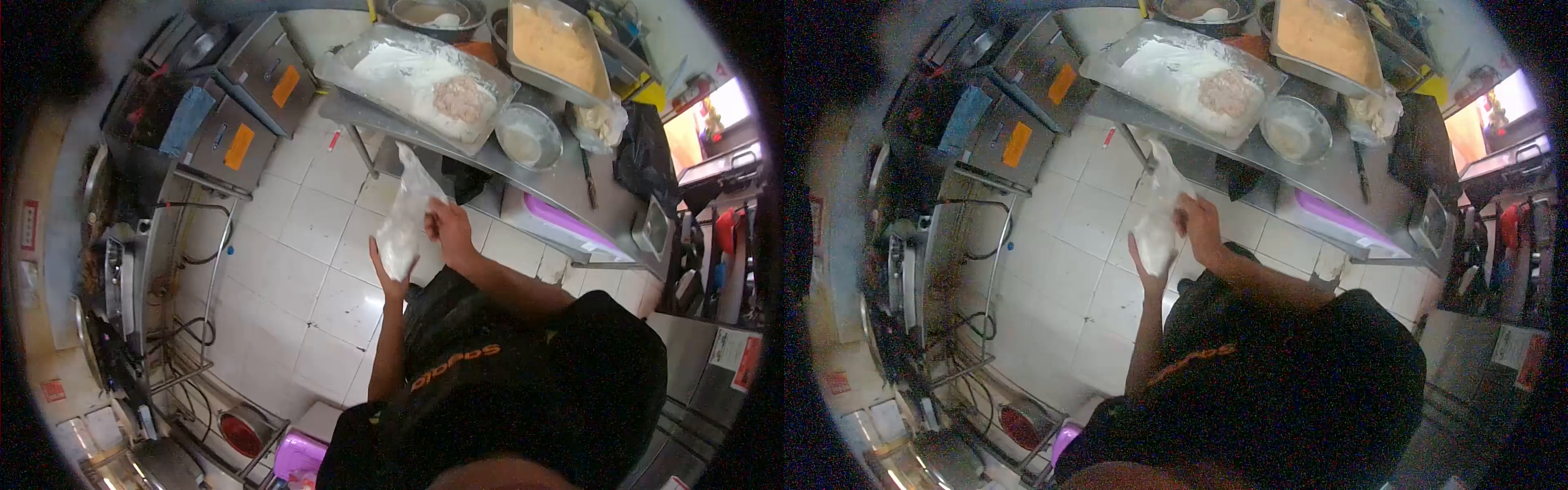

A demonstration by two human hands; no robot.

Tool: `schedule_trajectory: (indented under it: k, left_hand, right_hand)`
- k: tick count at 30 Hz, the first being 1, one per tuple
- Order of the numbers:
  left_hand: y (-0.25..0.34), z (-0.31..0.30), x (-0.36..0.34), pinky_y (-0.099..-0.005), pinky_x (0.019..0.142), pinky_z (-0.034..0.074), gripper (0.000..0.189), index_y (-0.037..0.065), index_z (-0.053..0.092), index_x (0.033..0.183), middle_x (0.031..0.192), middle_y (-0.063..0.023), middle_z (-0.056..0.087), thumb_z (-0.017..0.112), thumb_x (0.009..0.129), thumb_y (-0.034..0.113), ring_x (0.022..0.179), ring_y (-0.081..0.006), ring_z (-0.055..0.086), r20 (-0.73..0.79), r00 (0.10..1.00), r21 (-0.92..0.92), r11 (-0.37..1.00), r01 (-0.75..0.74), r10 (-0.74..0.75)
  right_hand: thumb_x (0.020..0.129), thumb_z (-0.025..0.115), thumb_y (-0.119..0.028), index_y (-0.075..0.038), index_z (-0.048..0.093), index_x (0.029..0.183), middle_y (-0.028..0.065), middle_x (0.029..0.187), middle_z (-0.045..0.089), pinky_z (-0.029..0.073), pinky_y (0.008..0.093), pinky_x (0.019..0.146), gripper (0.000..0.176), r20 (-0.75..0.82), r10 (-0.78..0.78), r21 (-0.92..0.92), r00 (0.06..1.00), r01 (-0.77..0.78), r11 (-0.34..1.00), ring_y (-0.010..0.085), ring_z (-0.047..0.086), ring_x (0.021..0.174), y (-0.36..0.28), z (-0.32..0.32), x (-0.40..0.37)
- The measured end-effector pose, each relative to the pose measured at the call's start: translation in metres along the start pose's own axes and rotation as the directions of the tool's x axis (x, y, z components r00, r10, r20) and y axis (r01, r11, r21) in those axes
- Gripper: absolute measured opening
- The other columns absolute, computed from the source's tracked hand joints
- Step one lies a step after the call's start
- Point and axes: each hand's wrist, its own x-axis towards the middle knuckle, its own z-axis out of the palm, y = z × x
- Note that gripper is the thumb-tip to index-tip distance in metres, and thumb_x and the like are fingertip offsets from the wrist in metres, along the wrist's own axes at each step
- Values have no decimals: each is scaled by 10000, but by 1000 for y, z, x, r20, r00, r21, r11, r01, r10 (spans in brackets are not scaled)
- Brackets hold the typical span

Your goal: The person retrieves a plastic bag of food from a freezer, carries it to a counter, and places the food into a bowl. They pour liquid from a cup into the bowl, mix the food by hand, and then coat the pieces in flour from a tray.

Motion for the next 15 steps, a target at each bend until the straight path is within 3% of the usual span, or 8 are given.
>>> schedule_trajectory:
  k: [3, 6, 7, 9, 11, 15]
  left_hand:
    - [23, 11, 47, -344, 909, 389, 762, 23, 207, 1324, 1263, -147, 357, 657, 709, 3, 1101, -266, 429, -7, 958, 229, 933, -278, 288]
    - [39, 16, 107, -351, 917, 369, 602, -8, 330, 1266, 1236, -153, 387, 630, 746, 44, 1110, -247, 416, 47, 888, 548, 731, -406, 458]
    - [46, 24, 129, -325, 863, 404, 432, -25, 412, 1196, 1174, -147, 449, 568, 799, 46, 1053, -226, 465, 19, 889, 439, 795, -418, 457]
    - [65, 39, 168, -284, 755, 459, 357, -18, 452, 1107, 1138, -132, 475, 595, 783, 23, 955, -195, 515, -30, 982, 366, 916, -163, 187]
    - [62, 65, 203, -213, 631, 448, 405, -3, 461, 1076, 992, -83, 510, 666, 726, 7, 779, -133, 526, 28, 956, 202, 935, -291, 291]
    - [39, 117, 251, -240, 689, 465, 437, 8, 456, 1059, 981, -75, 513, 676, 686, -56, 791, -139, 524, 36, 981, 81, 978, -193, 191]
  right_hand:
    - [844, 515, -260, -76, 501, 710, 22, 570, 491, 322, 240, 411, 228, 17, -75, 63, 997, 74, 995, 104, 447, 459, -56, 49, 10]
    - [839, 526, -250, -70, 500, 726, 26, 596, 515, 337, 237, 416, 213, 88, -151, 3, 985, 151, 988, 102, 468, 469, -103, 64, 52]
    - [836, 528, -246, -67, 498, 728, 30, 606, 525, 340, 239, 418, 212, 89, -147, -21, 985, 149, 989, 101, 469, 469, -120, 67, 67]
    - [831, 529, -241, -53, 501, 720, 42, 622, 541, 351, 245, 434, 221, 89, -179, -61, 980, 184, 981, 108, 484, 484, -147, 68, 95]
    - [826, 531, -238, -40, 513, 721, 52, 632, 552, 357, 245, 447, 225, 151, -207, -32, 967, 214, 976, 113, 499, 504, -171, 64, 119]
    - [817, 537, -229, -17, 543, 765, 67, 655, 573, 364, 240, 464, 218, 237, -303, -113, 923, 336, 935, 123, 529, 544, -205, 68, 164]
